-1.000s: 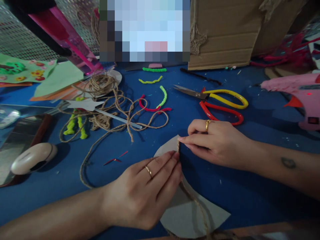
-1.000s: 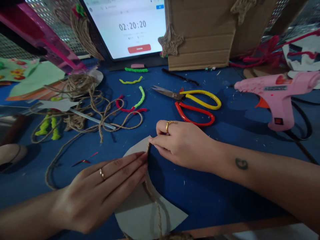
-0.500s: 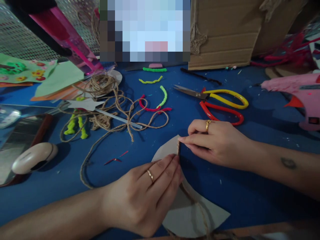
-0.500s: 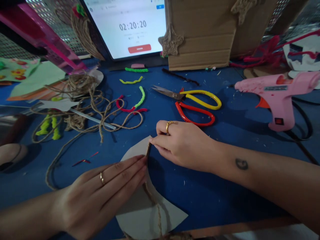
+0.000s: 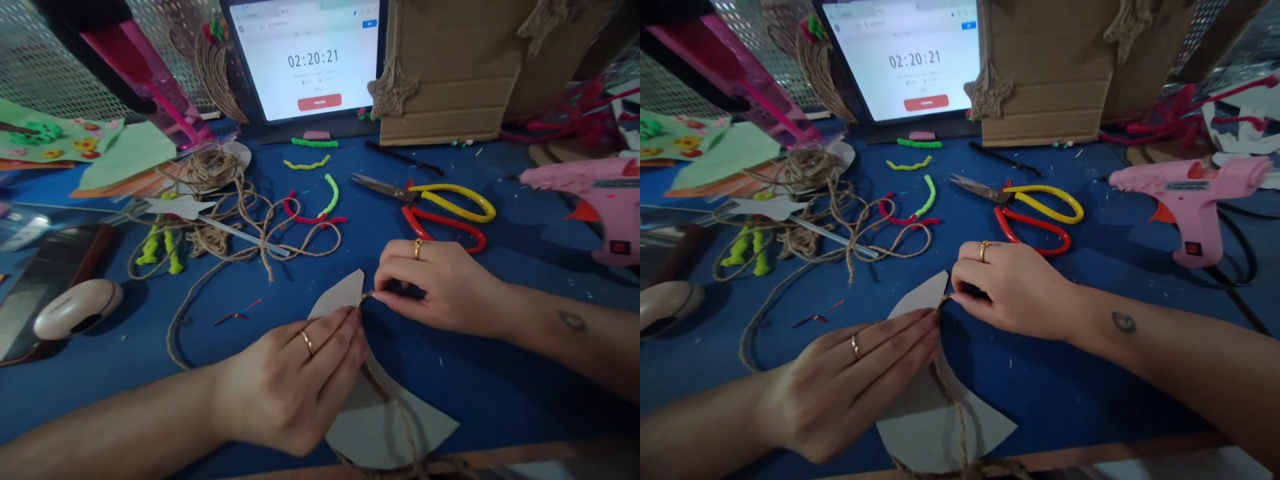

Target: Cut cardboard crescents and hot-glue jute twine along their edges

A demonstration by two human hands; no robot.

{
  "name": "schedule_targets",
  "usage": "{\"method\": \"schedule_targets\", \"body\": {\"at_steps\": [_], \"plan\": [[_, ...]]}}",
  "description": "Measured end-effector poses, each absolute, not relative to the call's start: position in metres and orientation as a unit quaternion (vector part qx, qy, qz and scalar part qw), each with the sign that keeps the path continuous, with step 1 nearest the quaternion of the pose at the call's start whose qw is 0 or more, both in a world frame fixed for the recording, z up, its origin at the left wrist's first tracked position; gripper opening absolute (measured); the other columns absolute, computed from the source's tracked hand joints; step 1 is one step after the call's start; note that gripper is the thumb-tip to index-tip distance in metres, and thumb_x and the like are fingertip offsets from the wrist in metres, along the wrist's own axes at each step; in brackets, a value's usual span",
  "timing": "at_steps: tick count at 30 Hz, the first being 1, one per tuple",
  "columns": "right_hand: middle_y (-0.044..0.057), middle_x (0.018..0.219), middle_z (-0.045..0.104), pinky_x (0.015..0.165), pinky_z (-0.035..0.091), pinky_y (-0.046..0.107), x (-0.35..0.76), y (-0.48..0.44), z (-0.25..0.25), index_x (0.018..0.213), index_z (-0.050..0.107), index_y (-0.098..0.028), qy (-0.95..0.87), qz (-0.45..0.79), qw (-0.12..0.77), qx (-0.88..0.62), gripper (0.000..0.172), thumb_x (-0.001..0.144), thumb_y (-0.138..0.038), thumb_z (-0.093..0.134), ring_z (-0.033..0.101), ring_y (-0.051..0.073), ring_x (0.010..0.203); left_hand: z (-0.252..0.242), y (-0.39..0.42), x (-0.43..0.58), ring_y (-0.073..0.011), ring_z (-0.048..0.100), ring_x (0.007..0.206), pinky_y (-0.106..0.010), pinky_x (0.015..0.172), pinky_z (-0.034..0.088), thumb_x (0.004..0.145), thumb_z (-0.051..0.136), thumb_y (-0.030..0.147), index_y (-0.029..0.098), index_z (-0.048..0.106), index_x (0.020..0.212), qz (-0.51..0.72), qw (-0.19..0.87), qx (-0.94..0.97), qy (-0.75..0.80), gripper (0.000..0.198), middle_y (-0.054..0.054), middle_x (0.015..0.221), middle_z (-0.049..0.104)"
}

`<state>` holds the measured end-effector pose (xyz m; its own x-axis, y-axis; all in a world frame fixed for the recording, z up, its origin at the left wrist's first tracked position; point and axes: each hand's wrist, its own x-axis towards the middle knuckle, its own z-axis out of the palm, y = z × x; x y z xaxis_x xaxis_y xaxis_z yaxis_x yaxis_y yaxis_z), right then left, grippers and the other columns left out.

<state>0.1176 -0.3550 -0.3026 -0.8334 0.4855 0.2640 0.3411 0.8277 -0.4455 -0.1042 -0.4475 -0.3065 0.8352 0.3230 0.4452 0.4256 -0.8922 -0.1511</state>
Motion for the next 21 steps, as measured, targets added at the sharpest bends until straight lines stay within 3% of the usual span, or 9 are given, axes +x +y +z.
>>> {"method": "schedule_targets", "body": {"at_steps": [10,15,21], "plan": [[-0.004,0.066,0.060,0.057,0.036,0.021,0.117,-0.371,-0.290,0.069,0.061,-0.019,-0.908,0.319,0.094,-0.256,0.008,0.076,-0.021,0.063,0.053,0.007,0.063,-0.292,-0.446,-0.100,-0.0202,0.066,0.097,-0.026,0.080,0.055,0.091,0.030,0.007,0.004,0.064,0.100,-0.181,0.138,-0.948,-0.223,0.035,-0.013,0.101,0.070],[-0.004,0.067,0.062,0.058,0.036,0.021,0.115,-0.375,-0.293,0.071,0.063,-0.018,-0.904,0.326,0.096,-0.259,0.007,0.077,-0.021,0.061,0.054,0.008,0.063,-0.294,-0.447,-0.100,-0.0209,0.065,0.098,-0.027,0.078,0.056,0.093,0.028,0.009,0.002,0.059,0.112,-0.152,0.142,-0.952,-0.226,0.038,-0.013,0.102,0.070],[-0.003,0.069,0.067,0.058,0.038,0.021,0.117,-0.375,-0.283,0.078,0.070,-0.020,-0.890,0.358,0.061,-0.275,0.007,0.078,-0.023,0.063,0.056,0.008,0.063,-0.294,-0.450,-0.098,-0.0226,0.066,0.097,-0.029,0.078,0.057,0.091,0.031,0.008,0.000,0.058,0.112,-0.147,0.163,-0.951,-0.219,0.036,-0.017,0.102,0.069]]}}
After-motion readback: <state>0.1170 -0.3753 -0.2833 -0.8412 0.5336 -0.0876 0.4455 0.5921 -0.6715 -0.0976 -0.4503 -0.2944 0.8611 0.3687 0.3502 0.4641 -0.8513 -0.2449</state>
